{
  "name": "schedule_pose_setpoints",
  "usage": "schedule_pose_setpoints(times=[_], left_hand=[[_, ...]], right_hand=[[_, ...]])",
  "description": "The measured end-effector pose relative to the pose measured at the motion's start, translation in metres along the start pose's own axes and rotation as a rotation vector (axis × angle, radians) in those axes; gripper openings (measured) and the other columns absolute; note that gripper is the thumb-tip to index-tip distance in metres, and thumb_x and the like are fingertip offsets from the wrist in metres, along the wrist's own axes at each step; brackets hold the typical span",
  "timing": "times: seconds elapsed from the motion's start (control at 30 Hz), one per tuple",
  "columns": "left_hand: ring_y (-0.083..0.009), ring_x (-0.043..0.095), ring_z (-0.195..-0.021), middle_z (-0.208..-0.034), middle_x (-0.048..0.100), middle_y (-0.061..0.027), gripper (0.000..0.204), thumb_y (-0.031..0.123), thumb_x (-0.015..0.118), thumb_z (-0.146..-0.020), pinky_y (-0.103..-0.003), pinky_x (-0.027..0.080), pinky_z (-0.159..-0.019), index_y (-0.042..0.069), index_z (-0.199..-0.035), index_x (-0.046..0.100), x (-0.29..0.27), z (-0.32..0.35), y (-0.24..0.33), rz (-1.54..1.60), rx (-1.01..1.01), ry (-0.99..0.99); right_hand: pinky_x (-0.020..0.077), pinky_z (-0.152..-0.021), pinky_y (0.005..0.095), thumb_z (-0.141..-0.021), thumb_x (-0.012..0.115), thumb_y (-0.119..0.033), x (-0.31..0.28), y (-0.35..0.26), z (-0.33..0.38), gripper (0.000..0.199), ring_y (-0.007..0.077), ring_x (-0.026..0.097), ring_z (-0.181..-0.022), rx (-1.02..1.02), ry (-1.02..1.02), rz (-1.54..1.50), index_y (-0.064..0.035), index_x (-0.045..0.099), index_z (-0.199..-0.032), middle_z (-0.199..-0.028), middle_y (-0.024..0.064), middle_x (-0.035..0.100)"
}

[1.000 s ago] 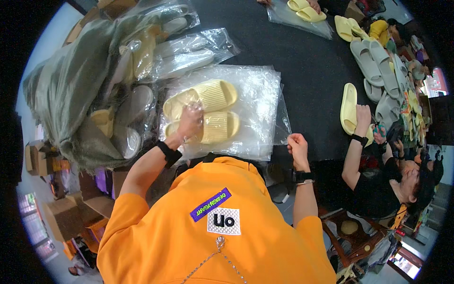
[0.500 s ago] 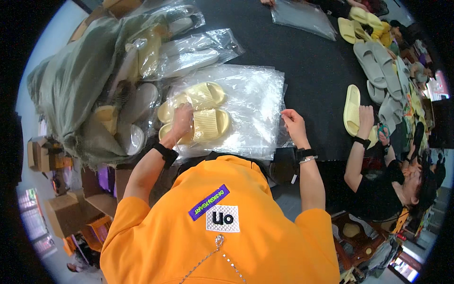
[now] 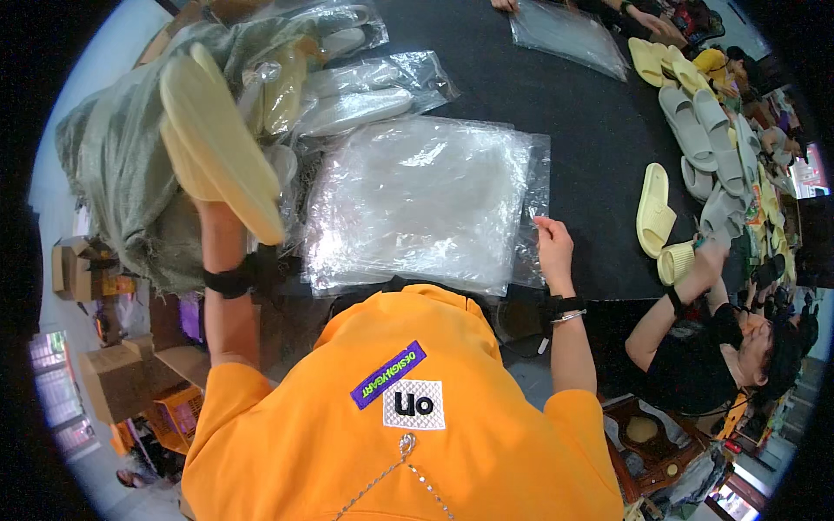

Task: The recorder is sorting various colored slippers from a large bag and placing them into individual plastic bags on a work table.

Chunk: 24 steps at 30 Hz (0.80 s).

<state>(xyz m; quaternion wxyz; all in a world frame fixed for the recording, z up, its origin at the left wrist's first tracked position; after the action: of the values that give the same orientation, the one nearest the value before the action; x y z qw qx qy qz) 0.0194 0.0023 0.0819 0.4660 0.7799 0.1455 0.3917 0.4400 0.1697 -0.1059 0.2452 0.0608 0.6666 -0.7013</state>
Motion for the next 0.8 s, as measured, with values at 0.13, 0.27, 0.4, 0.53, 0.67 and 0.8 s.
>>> schedule_pose_setpoints(times=[0.13,0.27,0.4,0.53,0.67,0.8], left_hand=[[-0.0155,0.060,-0.077,-0.089,0.062,-0.0075,0.021,0.011,0.050,-0.084,-0.030,0.051,-0.068,0.001,-0.102,0.056,0.026,-0.012,0.023,-0.554,0.366,-0.238],[-0.0153,0.059,-0.081,-0.091,0.063,-0.0095,0.020,0.008,0.056,-0.080,-0.029,0.047,-0.071,-0.002,-0.097,0.057,0.093,0.036,-0.024,-0.506,-0.211,-0.184],[-0.0345,0.050,-0.087,-0.090,0.054,-0.0190,0.021,0.011,0.056,-0.074,-0.041,0.041,-0.074,-0.001,-0.091,0.053,0.121,0.093,-0.140,-0.954,0.095,-0.587],[-0.0327,0.050,-0.087,-0.089,0.053,-0.0167,0.018,0.008,0.056,-0.066,-0.043,0.040,-0.071,0.003,-0.083,0.050,0.063,0.109,-0.237,-1.373,0.121,-0.665],[-0.0316,0.050,-0.088,-0.090,0.054,-0.0141,0.018,0.008,0.056,-0.067,-0.043,0.040,-0.072,0.004,-0.085,0.052,-0.009,0.077,-0.234,-1.596,0.017,-0.537],[-0.0317,0.050,-0.089,-0.088,0.054,-0.0149,0.017,0.008,0.055,-0.068,-0.043,0.040,-0.072,0.003,-0.083,0.052,-0.049,0.047,-0.207,-1.723,0.148,-0.348]], right_hand=[[0.0427,-0.059,0.0226,-0.080,0.054,-0.005,0.029,-0.019,0.011,0.025,0.0088,0.050,-0.064,-0.020,-0.122,-0.037,-0.0012,0.058,-0.105,-0.087,0.0016,0.054],[0.0452,-0.063,0.0234,-0.077,0.053,-0.001,0.062,-0.020,0.028,0.041,0.0102,0.053,-0.067,0.069,-0.323,-0.242,-0.0028,0.051,-0.118,-0.098,0.0051,0.055],[0.0449,-0.060,0.0257,-0.077,0.052,-0.002,0.081,0.025,0.033,0.027,0.0138,0.057,-0.069,-0.410,-0.308,0.076,0.0033,0.053,-0.103,-0.083,0.0119,0.061],[0.0463,-0.066,0.0268,-0.075,0.053,-0.002,0.085,0.015,0.037,0.038,0.0153,0.058,-0.073,-0.221,-0.237,0.071,0.0023,0.050,-0.113,-0.105,0.0143,0.057],[0.0457,-0.071,0.0260,-0.073,0.054,-0.001,0.079,0.012,0.039,0.043,0.0152,0.057,-0.077,-0.035,-0.282,-0.042,-0.0018,0.050,-0.116,-0.108,0.0106,0.055],[0.0457,-0.070,0.0255,-0.073,0.055,-0.001,0.075,0.010,0.034,0.044,0.0148,0.056,-0.077,-0.084,-0.305,-0.039,-0.0033,0.050,-0.117,-0.104,0.0095,0.055]])
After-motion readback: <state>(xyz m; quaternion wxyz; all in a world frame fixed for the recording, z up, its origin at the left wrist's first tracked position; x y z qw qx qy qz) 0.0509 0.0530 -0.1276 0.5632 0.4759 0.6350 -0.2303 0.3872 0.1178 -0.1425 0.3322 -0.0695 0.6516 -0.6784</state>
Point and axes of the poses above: each hand's wrist, its own z-axis away from the middle knuckle, its own x-axis out of the palm, y = z × x, the point moved 1 cm from there along -z, towards the middle knuckle
